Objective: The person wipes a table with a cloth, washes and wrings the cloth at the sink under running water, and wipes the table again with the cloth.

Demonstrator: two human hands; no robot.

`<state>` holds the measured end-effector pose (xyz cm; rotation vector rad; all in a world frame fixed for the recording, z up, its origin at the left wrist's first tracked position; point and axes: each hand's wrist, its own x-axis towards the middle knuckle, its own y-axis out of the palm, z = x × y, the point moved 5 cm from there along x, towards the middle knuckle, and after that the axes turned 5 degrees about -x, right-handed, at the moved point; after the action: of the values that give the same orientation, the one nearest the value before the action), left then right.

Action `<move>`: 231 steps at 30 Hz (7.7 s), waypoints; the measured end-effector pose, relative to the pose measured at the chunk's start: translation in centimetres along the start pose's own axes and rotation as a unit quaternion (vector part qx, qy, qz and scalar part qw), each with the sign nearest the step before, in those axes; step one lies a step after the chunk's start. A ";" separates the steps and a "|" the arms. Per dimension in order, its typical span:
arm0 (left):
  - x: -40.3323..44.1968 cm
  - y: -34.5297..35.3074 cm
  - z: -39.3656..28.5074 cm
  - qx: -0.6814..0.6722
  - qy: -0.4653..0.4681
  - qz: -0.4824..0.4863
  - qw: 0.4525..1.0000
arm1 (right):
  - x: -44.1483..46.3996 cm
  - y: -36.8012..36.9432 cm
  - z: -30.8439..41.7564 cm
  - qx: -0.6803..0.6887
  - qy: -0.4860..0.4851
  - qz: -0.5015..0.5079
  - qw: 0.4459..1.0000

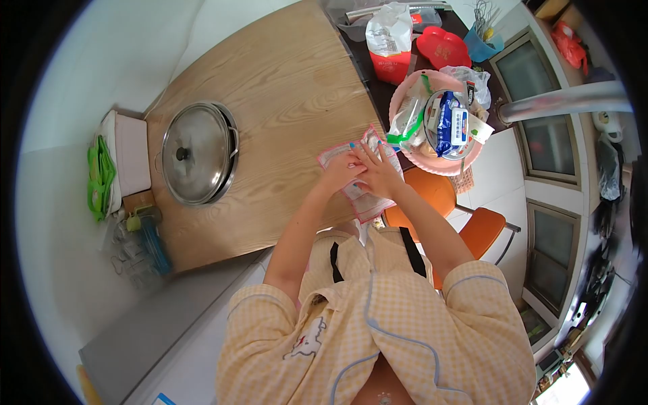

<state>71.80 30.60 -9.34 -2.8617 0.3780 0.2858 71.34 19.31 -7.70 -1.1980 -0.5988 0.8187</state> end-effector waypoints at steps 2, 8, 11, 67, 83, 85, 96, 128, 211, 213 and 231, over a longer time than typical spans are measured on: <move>-0.3 0.2 0.3 -0.083 -0.061 -0.006 0.995 | -0.5 -0.2 0.1 -0.017 -0.013 0.016 1.000; -3.9 0.9 3.6 -0.067 -0.016 -0.130 0.989 | -4.0 -0.9 1.9 -0.004 -0.031 0.000 1.000; -7.6 1.2 3.7 -0.094 -0.087 -0.155 0.980 | -6.3 -0.4 2.4 0.003 -0.026 -0.003 1.000; -12.2 6.3 0.7 0.298 0.036 -0.214 0.930 | -13.4 6.5 -4.6 0.251 0.495 -0.148 0.819; -2.3 4.0 4.8 0.333 -0.125 -0.376 0.856 | -2.3 5.5 -1.3 0.058 0.252 -0.102 0.961; -1.3 2.6 4.3 0.353 -0.103 -0.367 0.854 | -0.7 6.1 -1.5 0.000 0.251 -0.082 0.965; 15.7 -14.1 3.9 0.417 -0.026 -0.372 0.829 | 20.5 3.4 -10.4 -0.071 0.251 -0.120 0.958; 6.8 -2.3 2.7 0.481 0.076 -0.242 0.839 | 6.6 4.7 -5.5 -0.087 0.237 -0.119 0.960; 7.1 -12.3 5.4 0.449 -0.039 -0.281 0.847 | 18.3 4.7 -3.9 -0.074 0.225 -0.159 0.958; 4.1 -10.1 5.7 0.446 -0.041 -0.286 0.847 | 15.3 5.2 -1.9 -0.068 0.226 -0.157 0.959; 4.1 -12.5 5.7 0.414 -0.064 -0.330 0.846 | 18.6 5.7 -1.8 -0.033 0.205 -0.061 0.976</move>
<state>78.20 42.88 -13.04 -1.9324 -0.4284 0.1241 82.27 34.23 -13.95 -1.3308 -0.3572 0.4303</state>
